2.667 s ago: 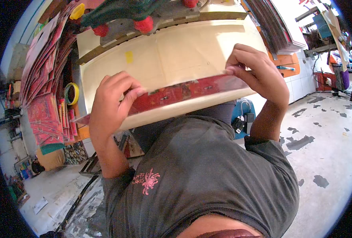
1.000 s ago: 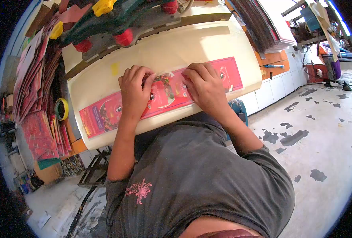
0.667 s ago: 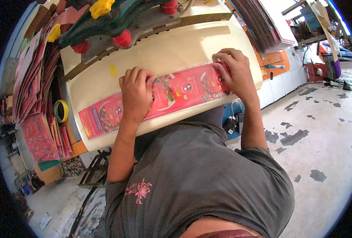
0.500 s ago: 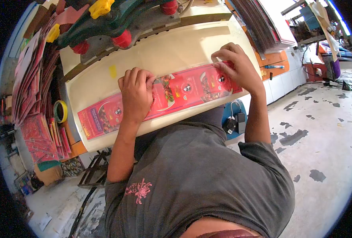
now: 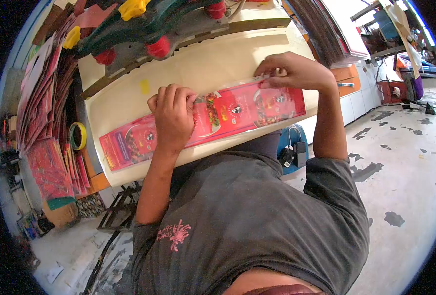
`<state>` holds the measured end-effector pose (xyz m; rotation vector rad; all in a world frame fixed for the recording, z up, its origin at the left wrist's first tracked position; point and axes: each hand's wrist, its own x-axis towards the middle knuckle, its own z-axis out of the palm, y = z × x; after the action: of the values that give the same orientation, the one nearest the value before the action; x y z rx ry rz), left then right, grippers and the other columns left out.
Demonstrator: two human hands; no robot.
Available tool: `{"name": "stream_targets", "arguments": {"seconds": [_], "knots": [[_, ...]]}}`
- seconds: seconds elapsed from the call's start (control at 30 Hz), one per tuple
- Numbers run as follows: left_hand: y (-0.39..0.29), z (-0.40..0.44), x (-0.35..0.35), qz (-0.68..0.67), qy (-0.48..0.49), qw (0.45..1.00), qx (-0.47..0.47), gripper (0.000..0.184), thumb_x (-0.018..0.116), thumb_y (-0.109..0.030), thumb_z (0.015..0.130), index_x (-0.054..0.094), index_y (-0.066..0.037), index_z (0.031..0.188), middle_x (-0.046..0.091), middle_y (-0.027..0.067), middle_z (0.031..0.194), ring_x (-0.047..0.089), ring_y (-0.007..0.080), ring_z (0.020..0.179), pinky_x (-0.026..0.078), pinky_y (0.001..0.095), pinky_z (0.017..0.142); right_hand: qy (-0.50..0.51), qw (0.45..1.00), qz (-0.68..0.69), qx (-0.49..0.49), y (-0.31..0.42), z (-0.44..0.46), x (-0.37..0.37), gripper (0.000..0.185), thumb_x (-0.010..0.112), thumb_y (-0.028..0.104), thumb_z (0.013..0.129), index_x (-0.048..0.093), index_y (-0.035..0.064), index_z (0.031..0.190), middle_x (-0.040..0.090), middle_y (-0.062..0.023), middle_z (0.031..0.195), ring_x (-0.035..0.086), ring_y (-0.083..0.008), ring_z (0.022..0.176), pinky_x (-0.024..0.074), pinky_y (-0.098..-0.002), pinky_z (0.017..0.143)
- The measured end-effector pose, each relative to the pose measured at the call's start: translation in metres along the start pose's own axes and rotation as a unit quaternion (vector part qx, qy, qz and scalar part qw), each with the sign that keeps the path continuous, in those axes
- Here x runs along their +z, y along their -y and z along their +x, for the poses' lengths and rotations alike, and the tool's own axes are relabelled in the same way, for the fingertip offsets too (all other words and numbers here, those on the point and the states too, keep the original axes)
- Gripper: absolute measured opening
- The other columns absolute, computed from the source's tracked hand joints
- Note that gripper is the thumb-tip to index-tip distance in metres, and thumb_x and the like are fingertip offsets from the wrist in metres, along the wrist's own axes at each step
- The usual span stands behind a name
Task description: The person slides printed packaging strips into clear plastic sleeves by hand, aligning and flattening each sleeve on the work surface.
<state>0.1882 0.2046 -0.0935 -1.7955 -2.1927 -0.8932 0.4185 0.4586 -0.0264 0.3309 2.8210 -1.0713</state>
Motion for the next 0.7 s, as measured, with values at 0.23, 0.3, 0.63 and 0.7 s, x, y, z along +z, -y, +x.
{"name": "stream_targets", "arguments": {"seconds": [0.23,0.3,0.63,0.7], "knots": [[0.002,-0.001,0.001,0.015,-0.009,1.000,0.012,0.012,0.072,-0.015,0.089,0.064,-0.011,0.098,0.060,0.0051,0.099,0.057,0.0271,0.100,0.036,0.0442,0.089,0.043,0.994,0.005,-0.098,0.028,0.053,0.021,0.043,0.077,0.034,0.093,0.070,0.0007,0.119,0.071,-0.0128,0.096,0.068,-0.0302,0.087,0.0543,-0.0393,0.083],[0.001,0.000,0.001,0.011,-0.005,1.000,0.015,0.013,0.072,-0.016,0.089,0.064,-0.011,0.098,0.059,0.0051,0.099,0.057,0.0271,0.100,0.037,0.0441,0.089,0.127,0.990,0.010,-0.053,0.033,0.062,0.020,0.036,0.072,0.035,0.095,0.072,0.0033,0.112,0.072,-0.0177,0.101,0.069,-0.0357,0.097,0.0533,-0.0442,0.087],[0.000,0.000,0.002,0.007,-0.005,1.000,0.002,0.012,0.072,-0.018,0.090,0.064,-0.011,0.096,0.060,0.0045,0.098,0.057,0.0261,0.099,0.037,0.0431,0.089,0.074,0.997,-0.023,0.001,-0.003,0.029,0.003,0.031,0.073,0.030,0.097,0.067,-0.0013,0.097,0.066,-0.0162,0.081,0.062,-0.0260,0.076,0.0495,-0.0396,0.072],[0.001,0.000,0.002,0.003,0.005,1.000,0.000,0.013,0.073,-0.018,0.090,0.065,-0.011,0.097,0.060,0.0045,0.099,0.057,0.0257,0.100,0.037,0.0431,0.089,0.071,0.997,0.004,0.036,-0.003,0.022,0.001,0.028,0.073,0.027,0.097,0.069,-0.0014,0.098,0.067,-0.0143,0.080,0.061,-0.0252,0.075,0.0501,-0.0388,0.073]]}}
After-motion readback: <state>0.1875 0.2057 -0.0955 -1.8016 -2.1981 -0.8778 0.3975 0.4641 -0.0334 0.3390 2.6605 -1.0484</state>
